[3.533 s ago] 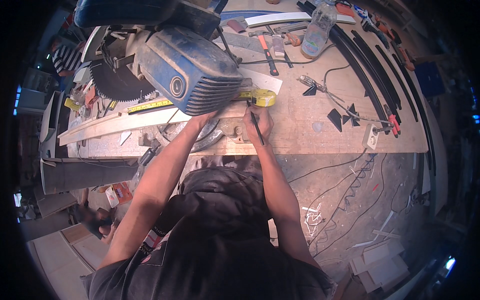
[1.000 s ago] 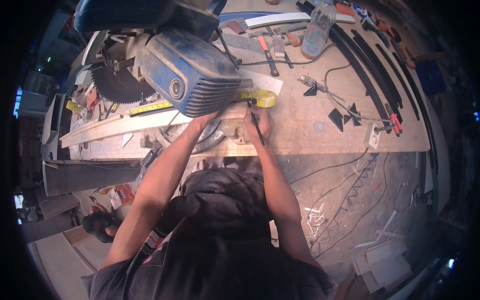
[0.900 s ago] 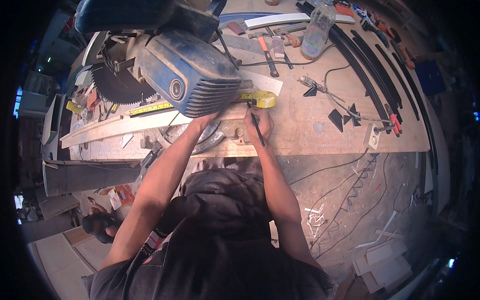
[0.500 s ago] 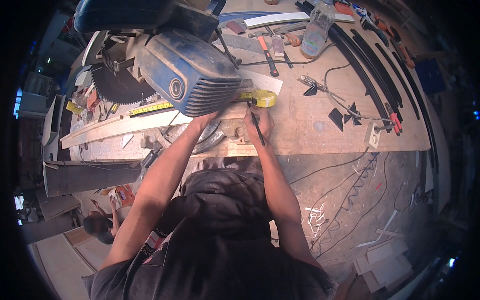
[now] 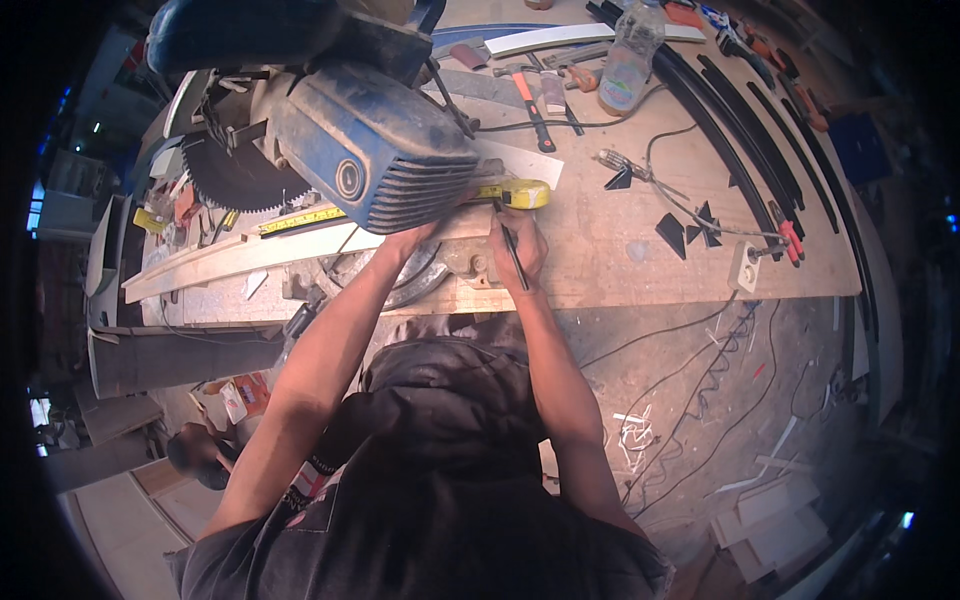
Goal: The person measures a wooden plank with a tape measure, marks it with a pencil, and cuts it using a miter saw. The person repeats the process for another plank, ensuring precise measurements and cuts.
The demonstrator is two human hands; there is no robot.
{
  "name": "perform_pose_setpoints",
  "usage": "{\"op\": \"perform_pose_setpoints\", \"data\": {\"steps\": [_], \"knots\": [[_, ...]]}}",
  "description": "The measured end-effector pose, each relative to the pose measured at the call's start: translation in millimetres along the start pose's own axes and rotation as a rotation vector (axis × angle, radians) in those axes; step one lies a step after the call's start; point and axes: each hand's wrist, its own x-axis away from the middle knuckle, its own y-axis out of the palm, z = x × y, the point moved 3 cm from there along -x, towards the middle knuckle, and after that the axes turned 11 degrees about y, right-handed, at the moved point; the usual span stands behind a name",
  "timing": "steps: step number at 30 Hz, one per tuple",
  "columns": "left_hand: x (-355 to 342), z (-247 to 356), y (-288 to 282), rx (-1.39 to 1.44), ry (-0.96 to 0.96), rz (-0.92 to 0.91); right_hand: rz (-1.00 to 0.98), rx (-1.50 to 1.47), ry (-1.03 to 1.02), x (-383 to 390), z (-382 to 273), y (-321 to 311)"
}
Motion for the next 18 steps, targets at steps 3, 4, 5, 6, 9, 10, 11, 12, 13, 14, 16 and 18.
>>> {"op": "perform_pose_setpoints", "data": {"steps": [3,4,5,6,9,10,11,12,13,14,16,18], "knots": [[0.7,3.2,-5.3,0.017,0.012,-0.021,-0.007,-0.007,-0.184,3.4,-33.4,-10.7],[1.5,4.7,-7.4,0.026,0.015,-0.033,-0.012,-0.029,-0.216,0.7,-45.5,-17.5],[2.0,7.0,-8.9,0.035,0.02,-0.045,-0.013,-0.057,-0.256,-2.4,-58.2,-26.7],[2.8,8.8,-10.8,0.048,0.023,-0.059,-0.016,-0.083,-0.292,-7.6,-70.1,-34.3],[0.6,16.1,-13.3,0.091,0.039,-0.106,-0.065,0.26,-0.275,-54.4,-87.4,-57.4],[0.0,18.8,-14.5,0.111,0.044,-0.12,-0.113,0.399,-0.252,-74.9,-87.8,-60.0],[-1.1,21.9,-15.6,0.129,0.05,-0.131,-0.216,0.434,-0.261,-88.6,-89.7,-58.5],[-1.8,24.3,-17.8,0.14,0.055,-0.14,-0.339,0.477,-0.242,-102.5,-88.7,-54.6],[-3.1,26.4,-19.9,0.149,0.061,-0.146,-0.459,0.519,-0.228,-113.2,-86.9,-50.5],[-3.5,28.9,-22.1,0.158,0.064,-0.15,-0.589,0.55,-0.16,-120.9,-83.4,-45.9],[-3.9,31.2,-26.8,0.174,0.066,-0.155,-0.873,0.665,0.014,-128.7,-73.7,-37.5],[-3.6,31.3,-31.2,0.191,0.064,-0.154,-0.891,0.635,-0.039,-132.2,-74.0,-35.1]]}}
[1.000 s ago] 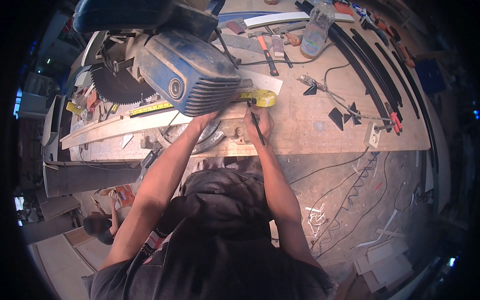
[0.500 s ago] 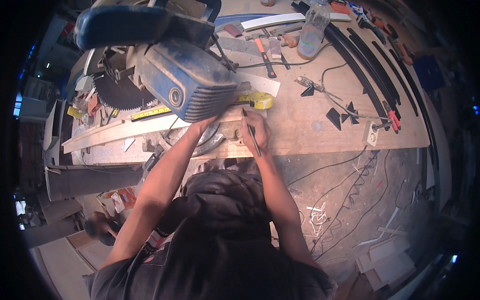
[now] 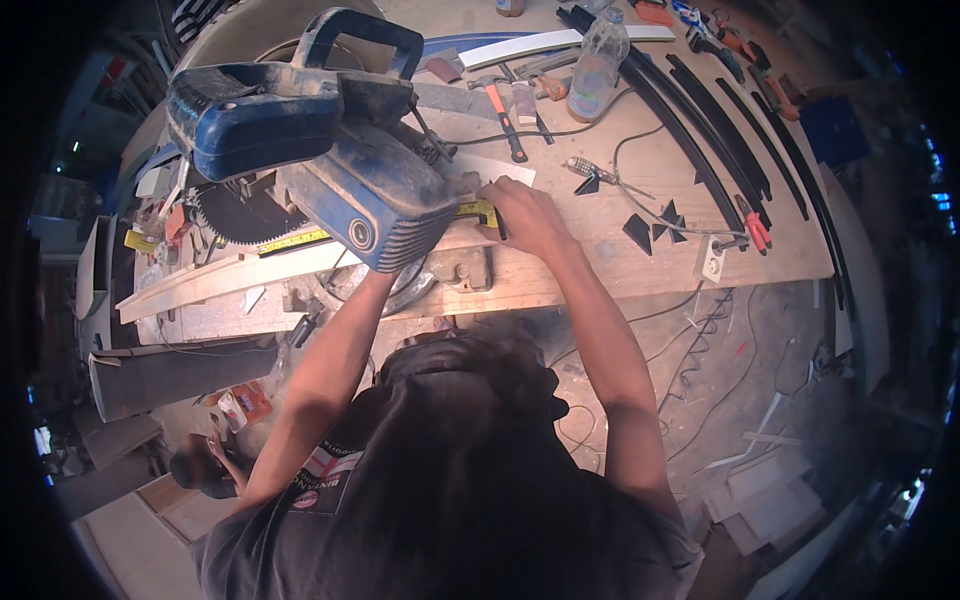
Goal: The person measures a wooden plank with a tape measure, marks it with a pencil, and cuts it using a miter saw. The person repeats the process for another plank, ensuring precise measurements and cuts.
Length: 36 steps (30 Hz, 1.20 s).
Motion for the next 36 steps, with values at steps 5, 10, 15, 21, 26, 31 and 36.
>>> {"op": "perform_pose_setpoints", "data": {"steps": [5,10,15,21,26,31,36], "knots": [[6.0,-8.5,-16.7,0.034,-0.012,0.027,-0.012,0.016,-0.023,-0.9,2.7,2.4],[28.8,-27.3,-45.9,0.043,-0.101,0.148,0.077,-0.023,-0.068,2.3,4.4,9.9],[46.9,-41.8,-48.5,0.121,-0.218,0.237,0.203,-0.015,-0.131,7.1,-3.3,14.8],[58.8,-43.4,-38.4,0.189,-0.258,0.251,0.236,-0.037,-0.158,10.6,-11.2,7.0],[71.2,-41.2,-40.8,0.232,-0.248,0.259,0.32,-0.046,-0.206,14.2,-12.7,8.2],[66.5,4.1,-93.6,-0.102,-0.059,0.194,0.319,-0.081,-0.223,51.3,-16.6,-4.5],[77.3,138.3,-124.5,0.174,0.053,-0.057,0.104,-0.199,-0.158,118.6,-48.6,-1.1]]}}
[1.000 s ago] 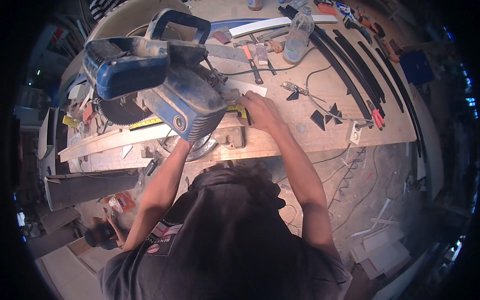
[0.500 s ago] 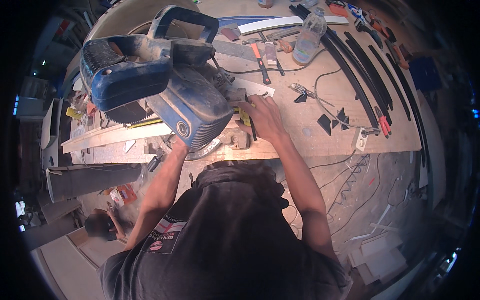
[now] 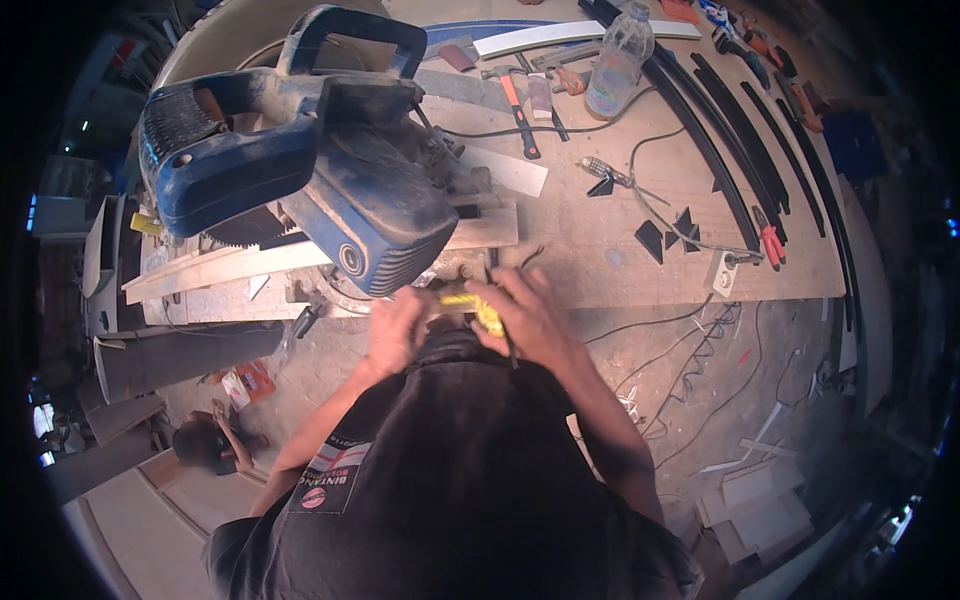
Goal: The person measures a wooden plank with a tape measure, marks it with a pencil, and cuts it using a miter saw. The person repeats the process for another plank, ensuring precise measurements and cuts.
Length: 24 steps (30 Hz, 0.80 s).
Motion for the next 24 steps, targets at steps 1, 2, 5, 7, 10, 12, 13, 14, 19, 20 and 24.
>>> {"op": "perform_pose_setpoints", "data": {"steps": [1,2,5,7,10,12,13,14,19,20,24], "knots": [[-5.3,19.4,10.6,0.036,-0.004,-0.085,-0.04,-0.015,0.069,9.8,-7.1,6.9],[-15.5,32.1,23.2,0.05,-0.026,-0.116,-0.084,-0.029,0.134,16.8,-9.5,12.9],[-19.6,44.1,23.3,0.262,0.024,0.015,-0.01,-0.122,0.289,30.1,11.2,18.2],[-3.3,35.4,8.1,0.205,0.016,0.066,0.03,-0.094,0.46,38.0,41.5,21.3],[30.7,-1.9,-13.7,-0.075,-0.175,-0.012,0.082,0.228,0.604,31.6,88.2,41.4],[47.0,-35.7,-27.7,-0.201,-0.301,0.122,0.053,0.319,0.649,19.7,114.6,58.7],[53.4,-53.1,-37.4,-0.252,-0.339,0.156,0.019,0.363,0.687,14.0,125.7,66.4],[57.3,-70.1,-47.8,-0.303,-0.356,0.199,0.035,0.399,0.664,9.5,132.6,71.7],[44.4,-142.2,-85.4,-0.52,-0.244,0.22,0.021,0.456,0.613,-7.7,153.5,75.2],[40.1,-153.7,-90.0,-0.517,-0.219,0.187,0.02,0.459,0.605,-10.0,154.6,71.8],[33.7,-195.5,-96.8,-0.438,-0.131,0.007,-0.144,0.485,0.744,-18.0,158.9,57.5]]}}
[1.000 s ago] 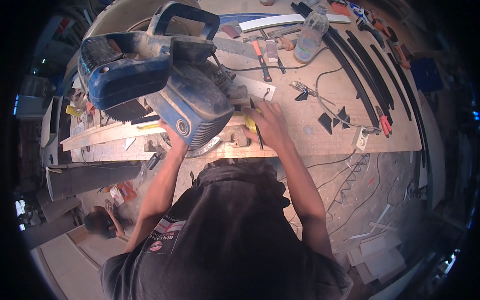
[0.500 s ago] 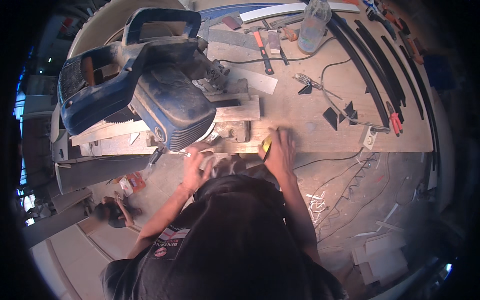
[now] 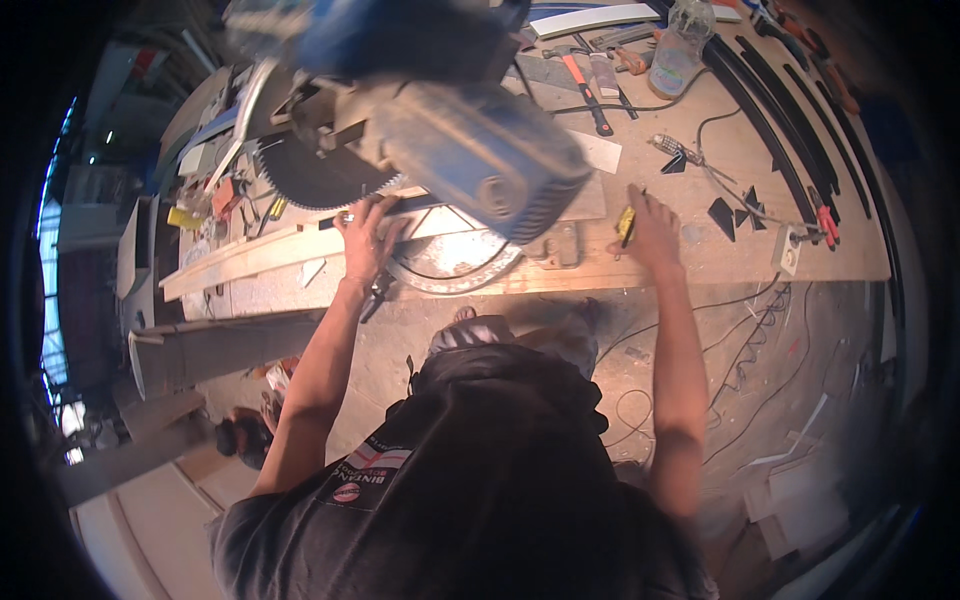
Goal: The person measures a wooden plank with a tape measure, marks it with a pencil, and cuts it using a miter saw. The person repeats the process for another plank, ensuring precise measurements and cuts.
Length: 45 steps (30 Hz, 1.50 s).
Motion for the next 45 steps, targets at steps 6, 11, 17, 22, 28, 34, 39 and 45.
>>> {"op": "perform_pose_setpoints", "data": {"steps": [6,11,17,22,28,34,39,45], "knots": [[-7.6,-37.8,19.8,0.098,0.241,0.053,0.182,0.038,0.271,42.3,-16.9,-15.4],[-1.4,-54.6,-8.0,0.269,0.288,0.053,0.563,-0.503,0.409,164.7,-75.7,0.1],[55.1,-95.3,-41.8,0.502,0.242,-0.002,0.493,-0.797,0.542,268.2,-177.7,71.6],[69.2,-137.4,-37.1,0.553,0.16,-0.008,0.379,-0.904,0.559,280.6,-232.8,98.9],[62.4,-171.2,-39.2,0.485,0.194,0.091,0.306,-0.933,0.487,280.2,-256.8,104.5],[73.3,-172.4,-40.2,0.291,0.125,0.177,0.223,-0.937,0.487,288.0,-255.8,128.5],[66.0,-135.4,-29.7,0.278,0.222,0.203,0.243,-0.905,0.55,311.6,-252.6,141.7],[31.4,-114.5,-10.8,0.309,0.341,-0.046,0.308,-0.855,0.682,335.3,-270.7,156.6]]}}
